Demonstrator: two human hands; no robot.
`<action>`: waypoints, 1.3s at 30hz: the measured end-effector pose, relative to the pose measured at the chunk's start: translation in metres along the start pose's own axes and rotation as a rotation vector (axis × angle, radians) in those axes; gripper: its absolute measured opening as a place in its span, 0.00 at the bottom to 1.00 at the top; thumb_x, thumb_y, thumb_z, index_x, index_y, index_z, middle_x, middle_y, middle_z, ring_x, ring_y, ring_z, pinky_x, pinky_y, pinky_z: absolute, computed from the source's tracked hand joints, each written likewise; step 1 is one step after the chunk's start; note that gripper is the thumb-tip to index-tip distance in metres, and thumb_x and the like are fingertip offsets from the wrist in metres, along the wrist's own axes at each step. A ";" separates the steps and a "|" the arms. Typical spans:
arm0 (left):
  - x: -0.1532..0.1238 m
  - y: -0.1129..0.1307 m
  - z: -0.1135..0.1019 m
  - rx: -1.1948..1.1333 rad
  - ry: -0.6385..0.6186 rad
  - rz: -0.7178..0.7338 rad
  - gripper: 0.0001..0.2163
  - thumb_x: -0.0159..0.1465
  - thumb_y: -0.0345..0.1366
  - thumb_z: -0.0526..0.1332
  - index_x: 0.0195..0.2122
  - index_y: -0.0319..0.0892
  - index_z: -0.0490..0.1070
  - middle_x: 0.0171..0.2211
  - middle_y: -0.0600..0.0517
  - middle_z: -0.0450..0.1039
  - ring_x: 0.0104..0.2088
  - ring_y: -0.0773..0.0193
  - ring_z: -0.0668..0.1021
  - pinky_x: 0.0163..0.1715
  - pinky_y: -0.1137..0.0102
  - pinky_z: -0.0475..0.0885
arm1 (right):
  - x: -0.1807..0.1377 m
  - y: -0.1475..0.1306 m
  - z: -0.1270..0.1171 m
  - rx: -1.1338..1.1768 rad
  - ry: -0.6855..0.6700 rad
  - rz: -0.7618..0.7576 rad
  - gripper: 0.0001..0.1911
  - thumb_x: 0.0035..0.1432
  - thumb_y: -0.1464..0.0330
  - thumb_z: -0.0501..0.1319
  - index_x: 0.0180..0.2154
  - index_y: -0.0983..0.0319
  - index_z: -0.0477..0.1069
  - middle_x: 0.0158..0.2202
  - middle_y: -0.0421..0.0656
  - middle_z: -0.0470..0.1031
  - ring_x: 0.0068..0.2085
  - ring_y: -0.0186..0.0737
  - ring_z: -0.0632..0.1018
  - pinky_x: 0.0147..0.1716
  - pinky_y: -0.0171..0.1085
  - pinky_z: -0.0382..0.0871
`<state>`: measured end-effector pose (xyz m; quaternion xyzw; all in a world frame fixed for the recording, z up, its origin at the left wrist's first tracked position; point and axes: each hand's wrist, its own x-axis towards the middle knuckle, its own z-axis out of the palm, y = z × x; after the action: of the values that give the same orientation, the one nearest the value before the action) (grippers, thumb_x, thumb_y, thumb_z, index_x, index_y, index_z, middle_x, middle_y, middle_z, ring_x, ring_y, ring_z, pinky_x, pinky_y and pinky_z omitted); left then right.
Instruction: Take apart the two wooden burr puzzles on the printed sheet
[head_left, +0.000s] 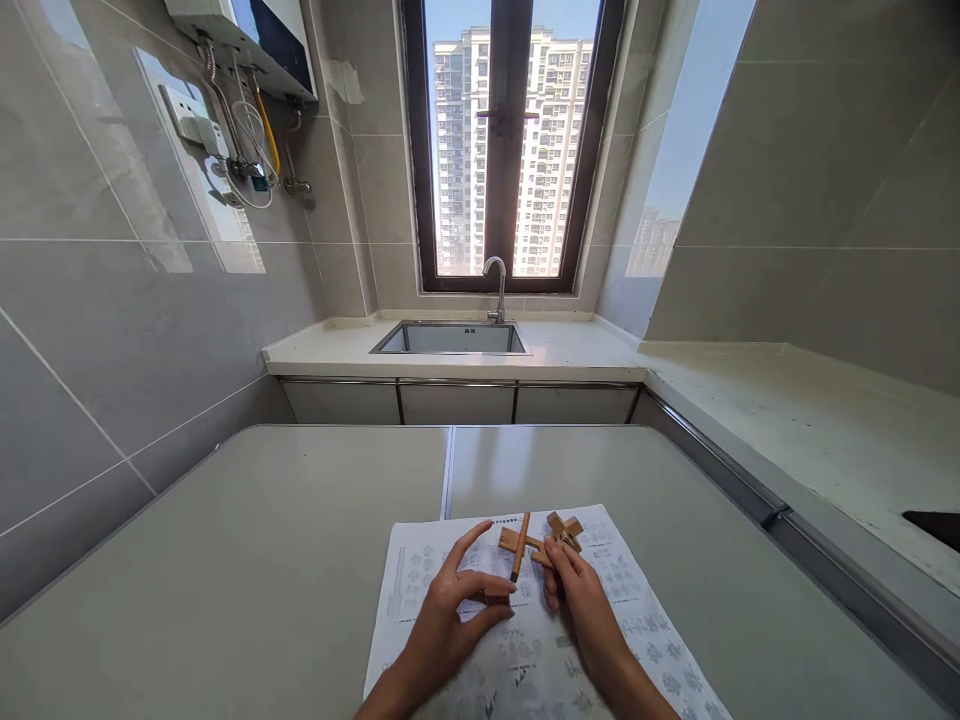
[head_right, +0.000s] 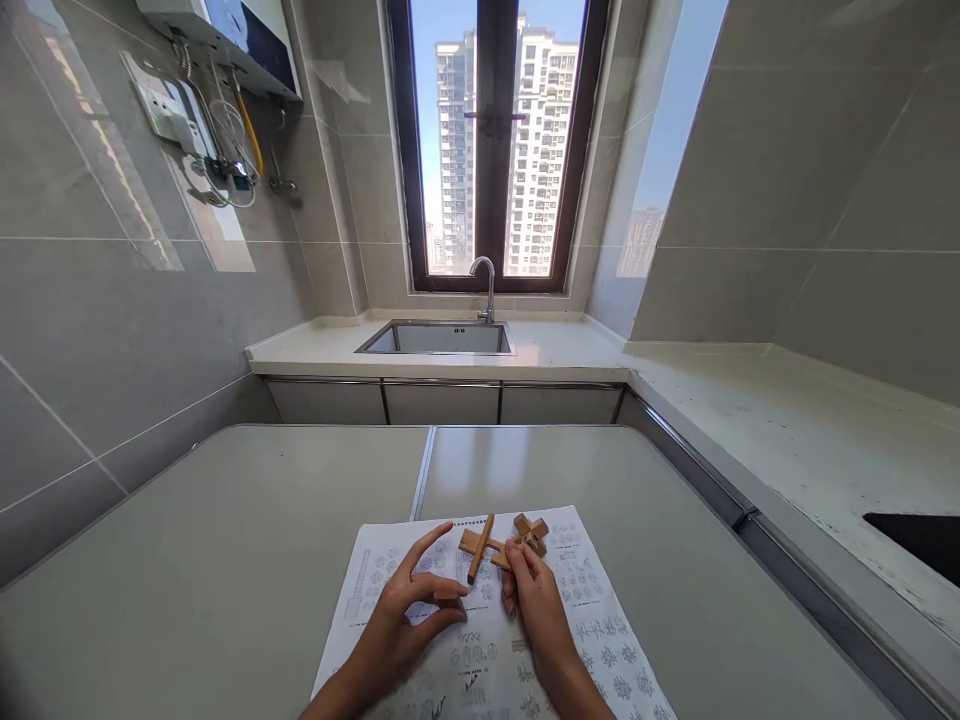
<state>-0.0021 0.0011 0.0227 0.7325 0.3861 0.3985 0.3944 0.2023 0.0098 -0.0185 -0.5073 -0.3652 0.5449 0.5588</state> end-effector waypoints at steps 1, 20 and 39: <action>0.001 0.000 -0.001 0.007 0.028 -0.009 0.06 0.66 0.37 0.67 0.42 0.47 0.82 0.69 0.46 0.61 0.41 0.59 0.83 0.48 0.62 0.80 | 0.000 -0.001 -0.001 0.012 0.015 0.003 0.29 0.60 0.41 0.62 0.26 0.59 0.66 0.20 0.35 0.62 0.22 0.32 0.62 0.23 0.34 0.57; 0.019 -0.044 -0.046 0.677 0.228 -0.160 0.20 0.75 0.50 0.47 0.40 0.46 0.75 0.39 0.47 0.80 0.42 0.51 0.79 0.46 0.57 0.71 | 0.000 0.007 0.007 -0.044 -0.094 -0.030 0.31 0.58 0.38 0.61 0.26 0.58 0.62 0.19 0.33 0.62 0.20 0.31 0.61 0.21 0.34 0.54; 0.018 -0.043 -0.051 0.490 0.340 -0.067 0.16 0.72 0.48 0.55 0.50 0.45 0.73 0.50 0.44 0.74 0.51 0.49 0.76 0.54 0.53 0.72 | -0.012 0.004 0.017 -0.047 -0.283 -0.097 0.28 0.62 0.41 0.60 0.27 0.58 0.62 0.18 0.33 0.63 0.20 0.32 0.63 0.22 0.33 0.58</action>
<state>-0.0513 0.0474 0.0079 0.7156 0.5553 0.3969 0.1486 0.1829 0.0009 -0.0171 -0.4200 -0.4773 0.5745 0.5155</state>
